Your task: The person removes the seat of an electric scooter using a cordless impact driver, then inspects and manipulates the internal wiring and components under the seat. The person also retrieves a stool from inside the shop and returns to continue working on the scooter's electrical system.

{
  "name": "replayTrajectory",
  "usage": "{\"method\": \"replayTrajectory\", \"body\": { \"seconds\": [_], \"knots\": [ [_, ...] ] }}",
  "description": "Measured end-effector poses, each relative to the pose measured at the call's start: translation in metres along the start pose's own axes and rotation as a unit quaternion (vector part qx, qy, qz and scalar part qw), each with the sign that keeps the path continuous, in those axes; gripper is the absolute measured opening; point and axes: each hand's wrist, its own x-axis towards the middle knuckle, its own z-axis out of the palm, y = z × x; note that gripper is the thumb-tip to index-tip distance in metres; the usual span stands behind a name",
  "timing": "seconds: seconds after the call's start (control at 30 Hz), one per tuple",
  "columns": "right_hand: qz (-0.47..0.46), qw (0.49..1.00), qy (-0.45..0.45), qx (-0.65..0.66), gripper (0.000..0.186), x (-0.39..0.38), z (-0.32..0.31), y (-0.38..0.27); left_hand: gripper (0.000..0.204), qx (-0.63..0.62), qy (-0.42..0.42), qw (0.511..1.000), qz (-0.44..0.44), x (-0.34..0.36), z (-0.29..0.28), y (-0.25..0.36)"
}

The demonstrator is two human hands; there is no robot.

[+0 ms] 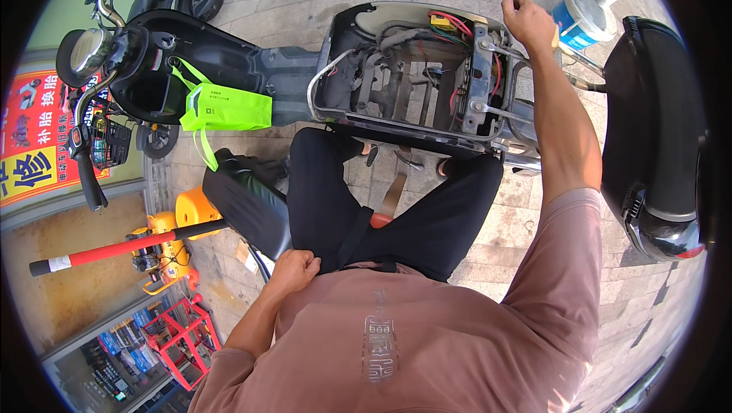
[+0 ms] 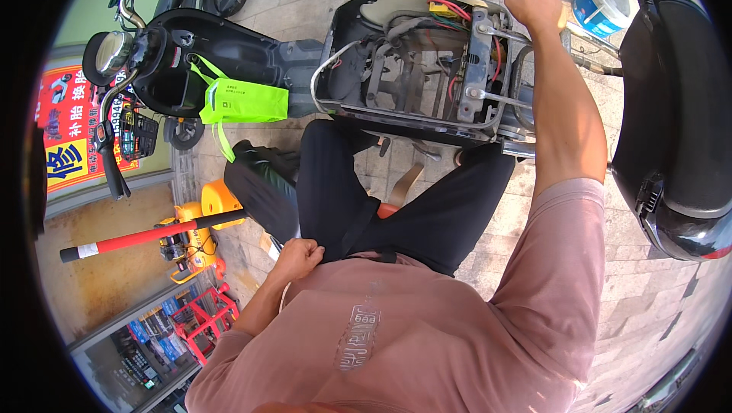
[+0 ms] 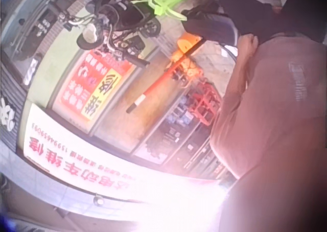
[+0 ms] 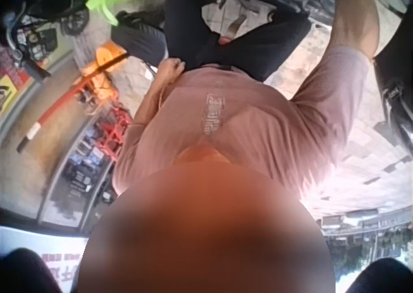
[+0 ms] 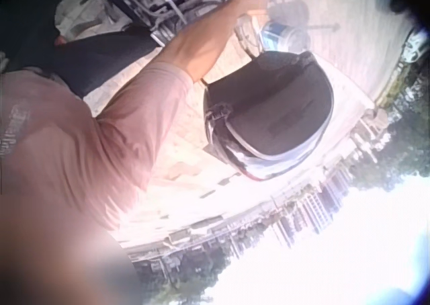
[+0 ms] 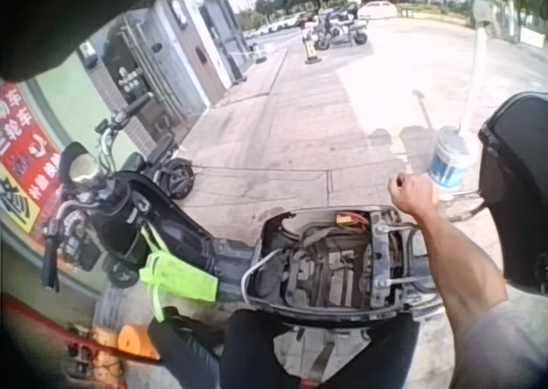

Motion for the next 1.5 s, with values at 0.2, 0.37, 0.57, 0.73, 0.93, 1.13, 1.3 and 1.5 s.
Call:
{"method": "replayTrajectory", "body": {
  "seconds": [0.2, 0.37, 0.57, 0.73, 0.93, 1.13, 1.3, 1.5],
  "knots": [
    [0.018, 0.999, -0.029, 0.013, 0.051, -0.002, -0.009, 0.000, 0.034, 0.011, -0.002, 1.000, 0.010, -0.008, 0.007, 0.018],
    [0.008, 0.999, -0.046, 0.026, 0.055, -0.003, -0.010, 0.001, 0.040, -0.039, -0.088, 0.995, -0.016, -0.016, -0.014, 0.020],
    [0.034, 0.997, -0.067, 0.014, 0.057, 0.003, -0.004, 0.000, 0.018, -0.138, -0.073, 0.987, 0.035, -0.011, -0.117, 0.045],
    [0.014, 0.997, -0.071, -0.031, 0.059, 0.006, -0.002, -0.006, 0.018, -0.083, 0.014, 0.944, 0.319, 0.036, -0.172, 0.109],
    [0.016, 0.993, -0.105, -0.044, 0.062, 0.003, -0.010, -0.013, 0.025, -0.112, -0.221, 0.917, 0.313, 0.148, -0.154, 0.190],
    [0.022, 0.991, -0.097, -0.084, 0.059, 0.008, 0.001, -0.010, 0.031, -0.107, -0.162, 0.933, 0.304, 0.288, -0.164, 0.247],
    [0.001, 0.994, -0.089, -0.066, 0.055, 0.008, 0.008, -0.002, 0.031, -0.073, -0.226, 0.947, 0.216, 0.365, -0.147, 0.261],
    [0.004, 0.994, -0.078, -0.072, 0.055, 0.008, 0.009, 0.000, 0.069, -0.136, -0.379, 0.896, 0.184, 0.399, -0.118, 0.264]
  ]
}}
